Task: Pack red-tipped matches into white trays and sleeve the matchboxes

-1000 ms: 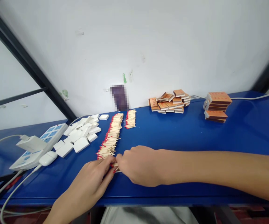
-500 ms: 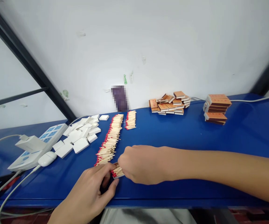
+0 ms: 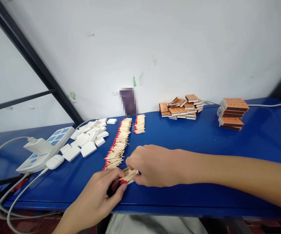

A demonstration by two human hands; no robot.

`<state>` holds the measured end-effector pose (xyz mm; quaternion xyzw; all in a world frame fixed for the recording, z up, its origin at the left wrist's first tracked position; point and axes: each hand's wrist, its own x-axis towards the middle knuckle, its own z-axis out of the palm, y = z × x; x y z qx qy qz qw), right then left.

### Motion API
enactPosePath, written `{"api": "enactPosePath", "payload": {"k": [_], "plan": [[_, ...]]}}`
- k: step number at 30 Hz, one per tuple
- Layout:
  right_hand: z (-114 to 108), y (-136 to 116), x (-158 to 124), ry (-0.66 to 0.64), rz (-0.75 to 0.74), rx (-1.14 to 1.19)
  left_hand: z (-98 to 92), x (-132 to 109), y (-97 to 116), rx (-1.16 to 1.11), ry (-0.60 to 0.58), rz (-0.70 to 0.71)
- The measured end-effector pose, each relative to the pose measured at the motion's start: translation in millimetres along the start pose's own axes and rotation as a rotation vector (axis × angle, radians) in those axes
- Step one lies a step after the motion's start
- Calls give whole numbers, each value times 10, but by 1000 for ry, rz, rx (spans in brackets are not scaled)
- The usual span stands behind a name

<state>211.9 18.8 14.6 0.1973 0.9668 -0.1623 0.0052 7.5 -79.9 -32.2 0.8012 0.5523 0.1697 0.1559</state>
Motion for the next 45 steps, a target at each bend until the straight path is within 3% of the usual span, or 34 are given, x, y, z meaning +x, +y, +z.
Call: {"api": "enactPosePath", "payload": {"k": [9,15,26,45], "plan": [[-8,-18,42,38,-153,-172,-6,-1,-7,-36,-14,-19],[19,19,39,13,-92,1,-7,-11,-28,-69,-20,44],[1,5,33,21,-43,99,-3,-29,-47,-97,-44,117],[61,40,57,16,-82,93,9,-46,-53,-67,-34,131]]}}
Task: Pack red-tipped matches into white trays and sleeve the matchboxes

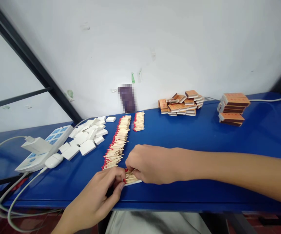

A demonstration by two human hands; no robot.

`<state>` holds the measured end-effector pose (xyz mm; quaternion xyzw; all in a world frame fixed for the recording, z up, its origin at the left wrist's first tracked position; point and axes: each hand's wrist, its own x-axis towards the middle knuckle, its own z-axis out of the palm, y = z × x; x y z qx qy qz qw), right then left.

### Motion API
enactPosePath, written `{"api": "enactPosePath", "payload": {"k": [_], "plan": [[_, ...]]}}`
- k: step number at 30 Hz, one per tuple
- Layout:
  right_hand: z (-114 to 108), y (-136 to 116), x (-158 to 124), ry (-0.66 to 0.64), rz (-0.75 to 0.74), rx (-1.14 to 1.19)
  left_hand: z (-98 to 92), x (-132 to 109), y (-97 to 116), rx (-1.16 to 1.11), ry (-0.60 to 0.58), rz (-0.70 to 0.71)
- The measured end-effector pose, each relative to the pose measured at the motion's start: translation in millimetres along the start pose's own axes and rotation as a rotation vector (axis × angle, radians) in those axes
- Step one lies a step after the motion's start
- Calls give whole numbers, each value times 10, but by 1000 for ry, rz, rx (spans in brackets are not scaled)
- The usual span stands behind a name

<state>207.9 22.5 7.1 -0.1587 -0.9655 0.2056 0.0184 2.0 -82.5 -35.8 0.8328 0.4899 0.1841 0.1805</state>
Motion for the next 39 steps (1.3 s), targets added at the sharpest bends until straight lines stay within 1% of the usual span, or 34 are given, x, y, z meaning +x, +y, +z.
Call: {"api": "enactPosePath", "payload": {"k": [5,9,16,22,25,27,30,32,35,37,39], "plan": [[4,6,-4,-29,-23,11,4,-6,-3,15,-5,-9],[-30,-26,-18,-48,-12,27,15,-4,-10,7,-4,-7],[-83,-53,-15,-68,-42,106,9,-3,3,1,1,0],[-68,-43,-16,-78,-31,79,10,-1,8,-6,1,-3],[-43,-35,-13,-60,-20,57,-4,8,11,-22,28,13],[-12,-23,-9,-30,-40,40,-40,-1,-1,-15,78,23],[84,11,9,47,-135,-25,-124,-66,-76,89,174,13],[187,45,40,111,-211,-82,-173,-144,-167,176,193,-31],[370,103,112,234,-288,-128,-198,-269,-310,237,232,-122],[472,135,160,328,-314,-70,-188,-320,-367,230,253,-156],[535,157,192,372,-316,13,-172,-330,-381,206,258,-179]]}}
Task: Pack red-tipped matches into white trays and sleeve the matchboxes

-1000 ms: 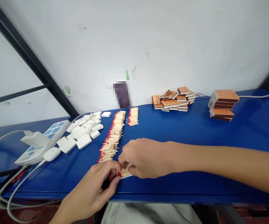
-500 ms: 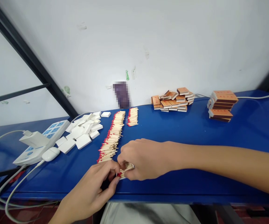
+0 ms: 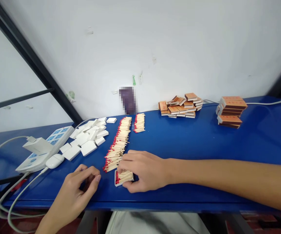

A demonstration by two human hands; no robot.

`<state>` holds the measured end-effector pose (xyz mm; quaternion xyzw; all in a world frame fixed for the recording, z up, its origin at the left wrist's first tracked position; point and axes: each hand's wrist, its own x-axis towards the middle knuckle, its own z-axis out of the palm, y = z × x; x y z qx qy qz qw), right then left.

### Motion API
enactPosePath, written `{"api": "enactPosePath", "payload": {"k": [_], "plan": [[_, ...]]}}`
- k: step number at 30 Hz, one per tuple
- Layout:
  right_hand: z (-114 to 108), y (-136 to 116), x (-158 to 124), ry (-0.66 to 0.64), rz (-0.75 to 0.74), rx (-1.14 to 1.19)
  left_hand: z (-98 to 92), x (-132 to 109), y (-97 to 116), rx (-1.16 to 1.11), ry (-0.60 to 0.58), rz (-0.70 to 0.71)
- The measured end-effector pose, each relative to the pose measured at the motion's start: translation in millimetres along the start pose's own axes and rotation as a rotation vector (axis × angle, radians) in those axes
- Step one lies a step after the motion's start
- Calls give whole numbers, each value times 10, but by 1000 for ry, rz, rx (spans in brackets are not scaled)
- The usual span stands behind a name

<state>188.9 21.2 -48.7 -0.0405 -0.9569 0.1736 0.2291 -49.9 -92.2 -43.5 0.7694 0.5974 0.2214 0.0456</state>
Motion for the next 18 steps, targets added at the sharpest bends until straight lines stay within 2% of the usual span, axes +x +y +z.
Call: {"api": "enactPosePath", "payload": {"k": [4,7,12,18], "plan": [[29,20,-7,49,5,62,8,38,49,-32,-95,-51],[14,20,-15,20,24,72,2,61,62,-49,-150,-67],[-20,7,-13,-30,4,124,9,70,27,-79,-175,-40],[-4,13,-11,-4,39,132,14,76,14,-100,-197,-41]]}}
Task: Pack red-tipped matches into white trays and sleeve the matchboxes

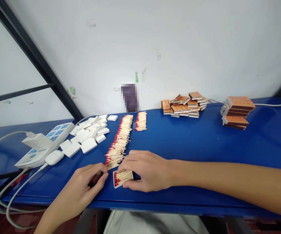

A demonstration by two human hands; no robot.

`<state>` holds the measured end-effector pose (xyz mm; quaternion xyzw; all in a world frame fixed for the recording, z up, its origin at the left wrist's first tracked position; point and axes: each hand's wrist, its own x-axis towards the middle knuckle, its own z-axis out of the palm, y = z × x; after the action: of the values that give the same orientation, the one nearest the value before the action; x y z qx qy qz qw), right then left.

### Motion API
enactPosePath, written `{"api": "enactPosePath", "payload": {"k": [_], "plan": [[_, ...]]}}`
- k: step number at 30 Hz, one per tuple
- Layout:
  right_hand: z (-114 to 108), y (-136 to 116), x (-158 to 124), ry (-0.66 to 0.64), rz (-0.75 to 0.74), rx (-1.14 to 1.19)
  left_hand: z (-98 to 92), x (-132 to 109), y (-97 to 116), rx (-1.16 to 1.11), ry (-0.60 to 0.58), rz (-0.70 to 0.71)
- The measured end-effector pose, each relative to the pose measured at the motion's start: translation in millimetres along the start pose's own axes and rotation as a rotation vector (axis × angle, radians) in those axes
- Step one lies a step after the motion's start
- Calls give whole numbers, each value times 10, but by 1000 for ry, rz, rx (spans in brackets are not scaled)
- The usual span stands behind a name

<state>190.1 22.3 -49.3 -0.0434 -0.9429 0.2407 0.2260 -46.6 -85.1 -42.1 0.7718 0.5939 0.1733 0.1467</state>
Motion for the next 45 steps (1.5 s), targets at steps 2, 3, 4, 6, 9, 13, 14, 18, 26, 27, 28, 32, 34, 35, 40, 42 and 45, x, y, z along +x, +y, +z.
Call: {"api": "enactPosePath", "payload": {"k": [2,3,4,6,9,13,14,18,26,27,28,32,34,35,40,42,45], "plan": [[16,14,-6,13,-19,-2,0,7,3,-3,-7,-5],[22,20,-8,23,-35,-6,-1,10,4,-5,-9,-7],[26,25,-10,38,-58,-13,-2,13,5,-6,-11,-7],[25,29,-9,52,-104,-31,-5,14,6,-11,-14,-8],[7,23,-3,28,-138,-57,-11,7,11,-15,-12,-8],[6,27,-12,6,-133,-81,-13,0,16,-6,-7,-17],[17,32,-18,5,-134,-90,-11,-1,16,-4,-4,-18],[66,42,-37,26,-151,-190,-4,-2,10,5,-3,-15],[27,9,-18,-14,-158,-193,-11,-8,14,13,-2,-17],[29,15,-19,-8,-164,-180,-13,-5,17,15,0,-18],[33,22,-22,-2,-173,-177,-15,-3,20,15,1,-19],[41,36,-27,-15,-191,-225,-17,3,24,12,2,-15],[29,27,-24,-39,-183,-248,-15,-2,20,11,3,-14],[20,22,-22,-50,-180,-253,-13,-5,18,11,2,-17],[5,16,-36,-79,-151,-251,-7,-17,14,-3,-2,-35],[14,21,-43,-67,-141,-241,-2,-14,14,-12,9,-42],[25,19,-41,-36,-141,-210,5,-6,13,-16,29,-57]]}}
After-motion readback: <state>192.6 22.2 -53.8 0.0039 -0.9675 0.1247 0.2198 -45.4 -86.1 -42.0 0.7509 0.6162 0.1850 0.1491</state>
